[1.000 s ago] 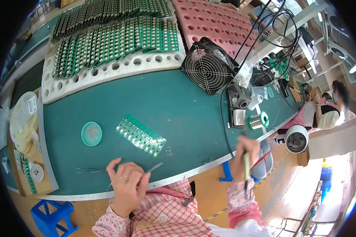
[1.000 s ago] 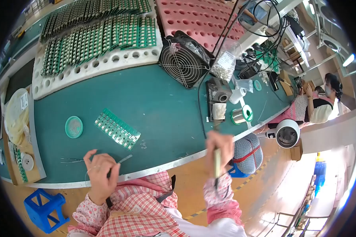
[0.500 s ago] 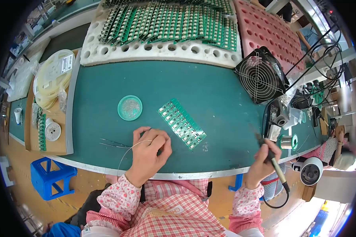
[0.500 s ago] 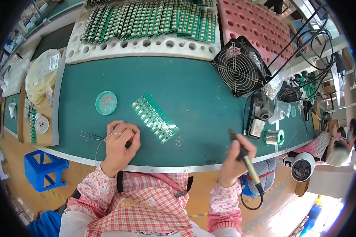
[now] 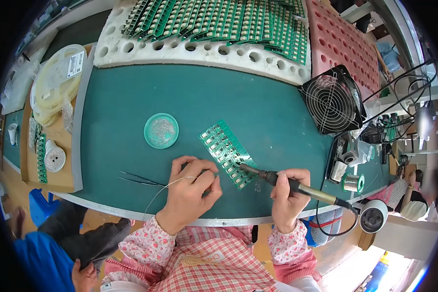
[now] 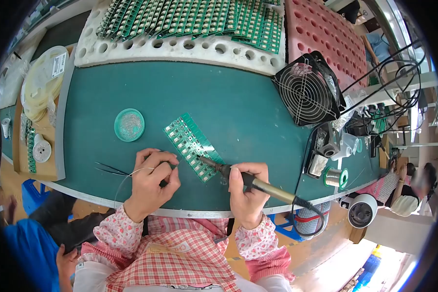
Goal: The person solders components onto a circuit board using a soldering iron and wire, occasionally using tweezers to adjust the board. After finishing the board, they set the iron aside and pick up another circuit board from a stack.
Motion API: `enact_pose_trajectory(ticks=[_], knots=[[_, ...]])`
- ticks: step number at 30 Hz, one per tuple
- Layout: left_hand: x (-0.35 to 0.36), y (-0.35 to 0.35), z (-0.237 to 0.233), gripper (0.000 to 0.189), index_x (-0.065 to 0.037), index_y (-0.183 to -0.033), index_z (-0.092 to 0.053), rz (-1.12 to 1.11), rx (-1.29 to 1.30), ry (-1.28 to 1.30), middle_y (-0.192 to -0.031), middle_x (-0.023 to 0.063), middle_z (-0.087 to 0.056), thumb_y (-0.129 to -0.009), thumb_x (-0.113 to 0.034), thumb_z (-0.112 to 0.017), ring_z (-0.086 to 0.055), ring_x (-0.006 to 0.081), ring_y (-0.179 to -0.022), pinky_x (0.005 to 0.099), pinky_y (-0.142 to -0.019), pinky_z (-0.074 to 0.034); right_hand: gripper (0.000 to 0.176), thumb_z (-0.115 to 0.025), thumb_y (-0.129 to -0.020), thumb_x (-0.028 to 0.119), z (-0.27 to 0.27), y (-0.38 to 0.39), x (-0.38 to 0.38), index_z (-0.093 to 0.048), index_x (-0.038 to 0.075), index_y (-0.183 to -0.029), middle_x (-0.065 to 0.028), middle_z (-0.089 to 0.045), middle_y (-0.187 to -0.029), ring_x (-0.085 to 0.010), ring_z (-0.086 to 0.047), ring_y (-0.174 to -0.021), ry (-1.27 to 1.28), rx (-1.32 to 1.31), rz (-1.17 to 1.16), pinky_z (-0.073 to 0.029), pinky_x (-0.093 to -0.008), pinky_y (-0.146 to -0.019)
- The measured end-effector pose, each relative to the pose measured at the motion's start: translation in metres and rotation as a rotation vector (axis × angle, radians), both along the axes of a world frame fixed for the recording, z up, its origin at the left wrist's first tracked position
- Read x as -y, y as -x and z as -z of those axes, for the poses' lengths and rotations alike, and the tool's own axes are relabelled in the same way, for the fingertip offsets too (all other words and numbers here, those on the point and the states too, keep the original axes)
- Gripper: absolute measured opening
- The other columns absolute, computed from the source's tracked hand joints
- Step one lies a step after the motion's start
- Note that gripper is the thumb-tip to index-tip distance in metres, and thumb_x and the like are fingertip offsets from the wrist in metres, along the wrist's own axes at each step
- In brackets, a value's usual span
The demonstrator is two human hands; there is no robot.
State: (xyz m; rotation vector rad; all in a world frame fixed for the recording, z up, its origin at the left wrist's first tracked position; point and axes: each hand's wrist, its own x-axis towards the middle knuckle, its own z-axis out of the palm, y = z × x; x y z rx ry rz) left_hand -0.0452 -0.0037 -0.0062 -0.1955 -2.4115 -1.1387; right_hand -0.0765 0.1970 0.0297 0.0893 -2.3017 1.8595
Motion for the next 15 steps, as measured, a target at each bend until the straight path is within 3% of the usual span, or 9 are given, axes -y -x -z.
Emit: enact_pose_trajectory(ticks=[6, 10, 15], knots=[[0.003, 0.000, 0.004, 0.015, -0.007, -0.073, -0.057, -0.032, 0.013, 0.032, -0.092, 0.0016, -0.066, -0.073, -0.004, -0.072, -0.063, 0.0192, -0.077, 0.0425, -0.090, -0.045, 0.018, -0.071, -0.087, 0.006, -0.002, 0.003, -0.005, -0.057, 0.002, -0.096, -0.0068, -0.068, -0.071, -0.0126, -0.061, -0.055, -0.293, -0.190, -0.155, -0.047, -0.0257, -0.051], [0.000, 0.002, 0.003, 0.019, -0.006, -0.068, -0.053, -0.038, -0.004, 0.015, -0.093, 0.0033, -0.068, -0.072, -0.002, -0.071, -0.062, 0.0195, -0.071, 0.0441, -0.091, -0.046, 0.019, -0.073, -0.084, 0.005, -0.002, 0.011, 0.001, -0.057, 0.002, -0.095, -0.0059, -0.067, -0.071, -0.0157, -0.060, -0.052, -0.367, -0.369, -0.276, -0.046, -0.0267, -0.049], [0.001, 0.001, 0.004, 0.019, -0.007, -0.069, -0.053, -0.032, 0.010, 0.012, -0.093, 0.0031, -0.067, -0.072, -0.003, -0.072, -0.062, 0.0197, -0.070, 0.0439, -0.092, -0.045, 0.017, -0.074, -0.082, 0.005, -0.006, 0.017, 0.009, -0.059, 0.003, -0.091, -0.0042, -0.066, -0.067, -0.0148, -0.056, -0.048, -0.414, -0.374, -0.332, -0.042, -0.0269, -0.046]])
